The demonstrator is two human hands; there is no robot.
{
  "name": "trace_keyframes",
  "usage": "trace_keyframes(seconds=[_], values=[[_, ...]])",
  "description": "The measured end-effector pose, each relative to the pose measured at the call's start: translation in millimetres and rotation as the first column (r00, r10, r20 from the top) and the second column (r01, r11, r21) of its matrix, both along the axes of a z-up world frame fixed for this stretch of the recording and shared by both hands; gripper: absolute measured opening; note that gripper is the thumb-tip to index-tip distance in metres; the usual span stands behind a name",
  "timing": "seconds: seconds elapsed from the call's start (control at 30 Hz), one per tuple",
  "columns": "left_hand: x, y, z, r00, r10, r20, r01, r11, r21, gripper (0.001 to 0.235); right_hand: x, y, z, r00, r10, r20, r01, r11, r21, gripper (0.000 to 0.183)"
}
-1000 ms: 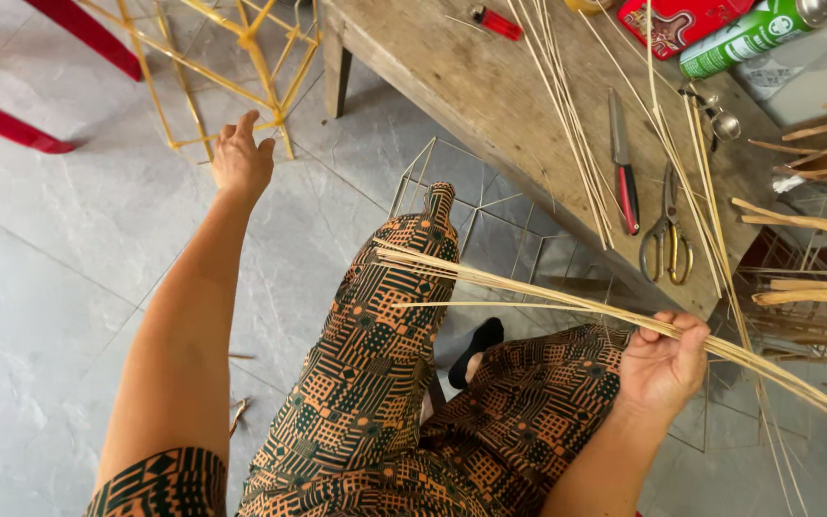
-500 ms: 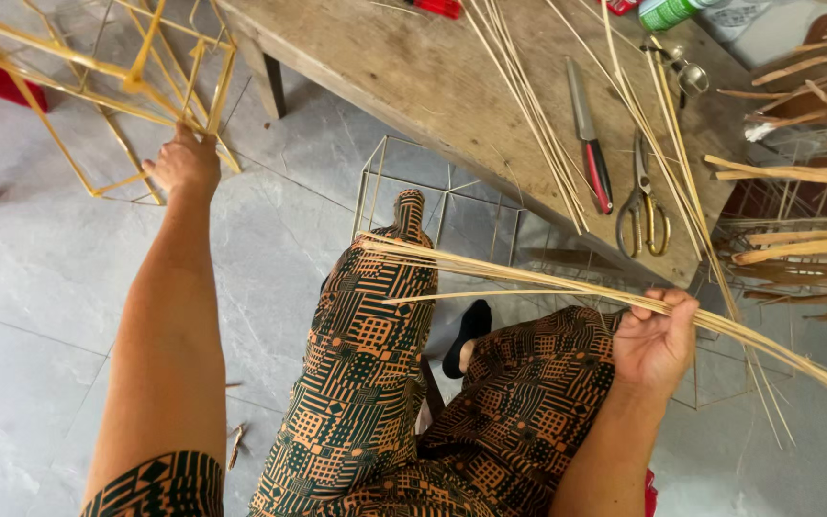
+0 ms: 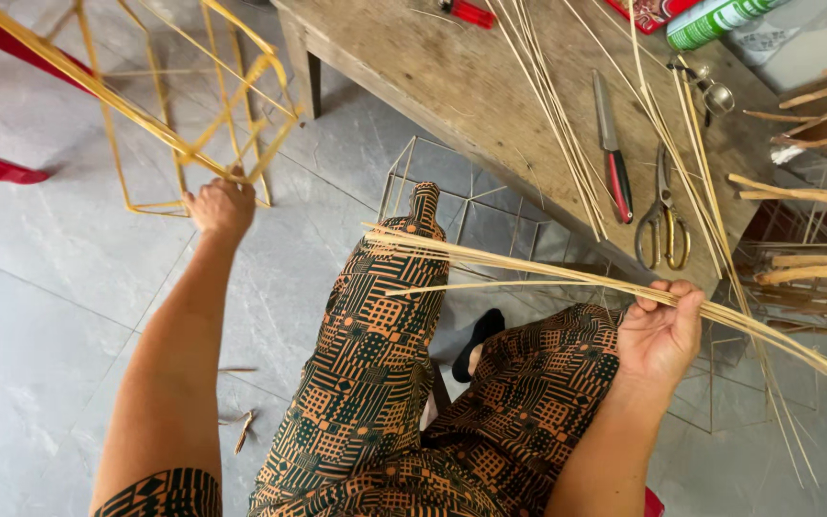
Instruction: The person sits on a chair and uses a knife to split and sharpen thin bamboo strips. They repeatedly cut, peel, and shape the strips, then place them into a yellow wire rack on the floor.
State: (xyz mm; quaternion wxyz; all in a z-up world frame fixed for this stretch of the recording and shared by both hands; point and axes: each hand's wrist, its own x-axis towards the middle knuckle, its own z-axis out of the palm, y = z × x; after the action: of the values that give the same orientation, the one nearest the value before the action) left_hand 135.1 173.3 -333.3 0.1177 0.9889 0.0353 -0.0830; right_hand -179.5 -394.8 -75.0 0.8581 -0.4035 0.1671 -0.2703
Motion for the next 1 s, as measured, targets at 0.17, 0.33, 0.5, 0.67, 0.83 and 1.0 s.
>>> trace_keyframes(seconds=[0.17, 0.33, 0.5, 0.67, 0.83, 1.0], values=[[-49.3, -25.4, 1.9, 1.0, -0.005, -0.007, 0.004, 0.998, -0.059, 0.037, 5.6, 1.9, -1.3, 0.999, 0.018, 0.04, -0.02, 0.999, 0.045, 0.024], [-94.6, -57.2, 17.5, 0.998, -0.037, -0.057, 0.027, 0.987, -0.158, 0.037, 10.9, 2.3, -9.7, 0.997, -0.024, 0.071, 0.018, 0.996, 0.087, 0.023], [-132.8, -83.8, 25.7, 0.991, -0.038, -0.125, 0.013, 0.982, -0.19, 0.042, 18.0, 7.7, -14.9, 0.995, -0.052, 0.083, 0.04, 0.991, 0.13, 0.024], [-140.7, -84.0, 32.2, 0.995, -0.091, -0.034, 0.085, 0.984, -0.154, 0.069, 17.4, 15.4, -15.5, 0.993, -0.038, 0.115, 0.021, 0.99, 0.141, 0.025], [-144.0, -59.3, 48.2, 0.987, -0.162, -0.012, 0.156, 0.966, -0.207, 0.082, 10.4, 17.7, -10.6, 0.993, -0.083, 0.081, 0.072, 0.988, 0.136, 0.025], [-159.2, -33.3, 83.1, 0.962, -0.214, 0.17, 0.252, 0.935, -0.25, 0.055, -0.9, 15.5, -12.8, 0.989, -0.127, 0.078, 0.118, 0.987, 0.111, 0.026]])
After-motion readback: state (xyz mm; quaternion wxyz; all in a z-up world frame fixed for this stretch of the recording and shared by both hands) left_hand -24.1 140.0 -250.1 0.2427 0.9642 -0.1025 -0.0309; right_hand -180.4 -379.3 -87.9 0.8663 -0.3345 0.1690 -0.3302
